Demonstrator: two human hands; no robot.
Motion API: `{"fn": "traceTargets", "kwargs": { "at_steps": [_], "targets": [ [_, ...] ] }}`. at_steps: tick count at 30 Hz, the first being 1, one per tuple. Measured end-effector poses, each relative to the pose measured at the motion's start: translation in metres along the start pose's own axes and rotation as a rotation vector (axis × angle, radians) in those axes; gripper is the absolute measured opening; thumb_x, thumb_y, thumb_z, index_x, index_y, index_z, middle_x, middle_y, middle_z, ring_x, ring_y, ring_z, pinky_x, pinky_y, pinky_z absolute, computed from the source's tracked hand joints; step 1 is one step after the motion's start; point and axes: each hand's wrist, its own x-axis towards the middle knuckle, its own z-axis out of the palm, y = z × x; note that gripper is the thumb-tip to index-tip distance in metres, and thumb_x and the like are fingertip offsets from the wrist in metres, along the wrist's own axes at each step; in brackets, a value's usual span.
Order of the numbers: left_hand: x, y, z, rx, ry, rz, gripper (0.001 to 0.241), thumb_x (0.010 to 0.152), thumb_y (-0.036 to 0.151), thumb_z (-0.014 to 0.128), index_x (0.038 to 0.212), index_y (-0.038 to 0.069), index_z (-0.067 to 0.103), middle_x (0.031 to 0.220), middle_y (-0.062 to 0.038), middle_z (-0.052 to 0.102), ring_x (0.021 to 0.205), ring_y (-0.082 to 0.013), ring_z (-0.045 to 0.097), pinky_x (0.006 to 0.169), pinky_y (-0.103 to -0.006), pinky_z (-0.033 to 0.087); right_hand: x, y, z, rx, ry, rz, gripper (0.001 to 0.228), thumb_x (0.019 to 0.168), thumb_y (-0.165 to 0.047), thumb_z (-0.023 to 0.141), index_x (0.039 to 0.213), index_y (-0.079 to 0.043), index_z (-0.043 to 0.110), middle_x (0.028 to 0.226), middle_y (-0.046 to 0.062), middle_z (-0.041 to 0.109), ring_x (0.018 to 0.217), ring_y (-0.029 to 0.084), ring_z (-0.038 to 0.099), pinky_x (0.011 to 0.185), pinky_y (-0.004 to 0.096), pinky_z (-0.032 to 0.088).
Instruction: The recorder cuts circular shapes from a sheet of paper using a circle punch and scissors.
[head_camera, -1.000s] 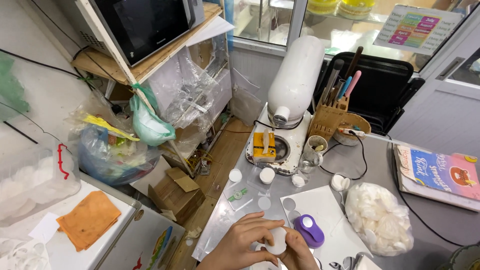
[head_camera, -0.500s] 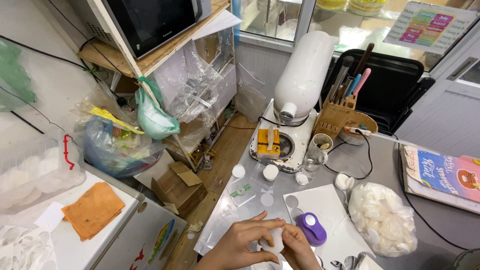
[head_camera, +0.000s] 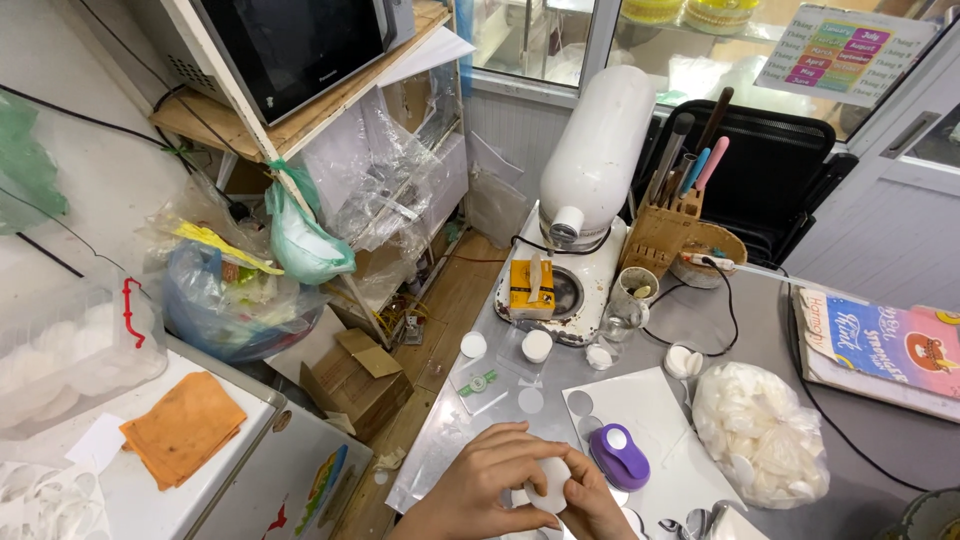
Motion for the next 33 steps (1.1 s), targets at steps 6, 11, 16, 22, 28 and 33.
{"fn": "traceTargets", "kwargs": {
  "at_steps": [6, 11, 16, 22, 28, 33],
  "targets": [
    [0.008, 0.011, -0.004, -0.04, 0.006, -0.012, 0.03, 0.08, 0.024, 0.089, 0.087, 0.008, 0.065, 0.134, -0.011, 0.072, 0.118, -0.0305, 0.071, 0.11, -0.051, 0.048, -0.004, 0.013, -0.01, 0.171, -0.079, 0.064, 0.089, 0.087, -0.041, 0.085, 0.148, 0.004, 0.039, 0.11, 0.018, 0.057, 0.108, 0.033, 0.065, 0.083, 0.044, 0.06],
    [0.0, 0.007, -0.002, -0.027, -0.04, -0.071, 0.025, 0.085, 0.02, 0.084, 0.089, 0.007, 0.063, 0.129, -0.009, 0.071, 0.112, -0.0282, 0.072, 0.115, -0.051, 0.048, 0.001, -0.007, 0.016, 0.064, 0.053, 0.127, 0.094, 0.073, -0.041, 0.087, 0.144, 0.001, 0.041, 0.119, 0.011, 0.06, 0.108, 0.025, 0.068, 0.079, 0.043, 0.064],
    [0.0, 0.003, 0.002, -0.043, -0.102, -0.199, 0.023, 0.085, 0.019, 0.084, 0.092, 0.006, 0.066, 0.125, -0.008, 0.071, 0.099, -0.0256, 0.075, 0.116, -0.054, 0.041, 0.002, 0.004, 0.001, 0.028, 0.127, 0.182, 0.094, 0.069, -0.039, 0.086, 0.143, 0.0, 0.044, 0.122, 0.01, 0.062, 0.108, 0.026, 0.07, 0.085, 0.047, 0.066],
    [0.004, -0.008, 0.008, 0.013, -0.048, -0.143, 0.02, 0.084, 0.017, 0.083, 0.087, 0.006, 0.065, 0.125, -0.008, 0.074, 0.114, -0.0265, 0.073, 0.113, -0.0515, 0.05, 0.004, 0.003, -0.01, 0.093, 0.036, 0.156, 0.084, 0.078, -0.036, 0.081, 0.143, 0.003, 0.044, 0.116, 0.018, 0.064, 0.111, 0.029, 0.069, 0.089, 0.046, 0.064],
    [0.008, -0.031, 0.015, 0.027, -0.021, -0.15, 0.016, 0.08, 0.017, 0.085, 0.083, 0.008, 0.072, 0.119, -0.009, 0.075, 0.111, -0.0254, 0.075, 0.111, -0.0513, 0.049, 0.004, 0.014, -0.055, 0.089, 0.004, 0.088, 0.062, 0.09, -0.032, 0.079, 0.133, 0.003, 0.051, 0.114, 0.015, 0.063, 0.11, 0.029, 0.067, 0.089, 0.045, 0.062],
    [0.017, -0.049, 0.026, 0.056, 0.094, -0.24, 0.024, 0.074, 0.02, 0.089, 0.082, 0.007, 0.07, 0.119, -0.01, 0.077, 0.11, -0.0278, 0.073, 0.11, -0.0528, 0.046, 0.004, -0.025, -0.042, -0.29, 0.316, -0.038, 0.032, 0.085, -0.023, 0.077, 0.102, 0.002, 0.065, 0.115, 0.009, 0.068, 0.101, 0.024, 0.072, 0.082, 0.044, 0.066]
  ]
}}
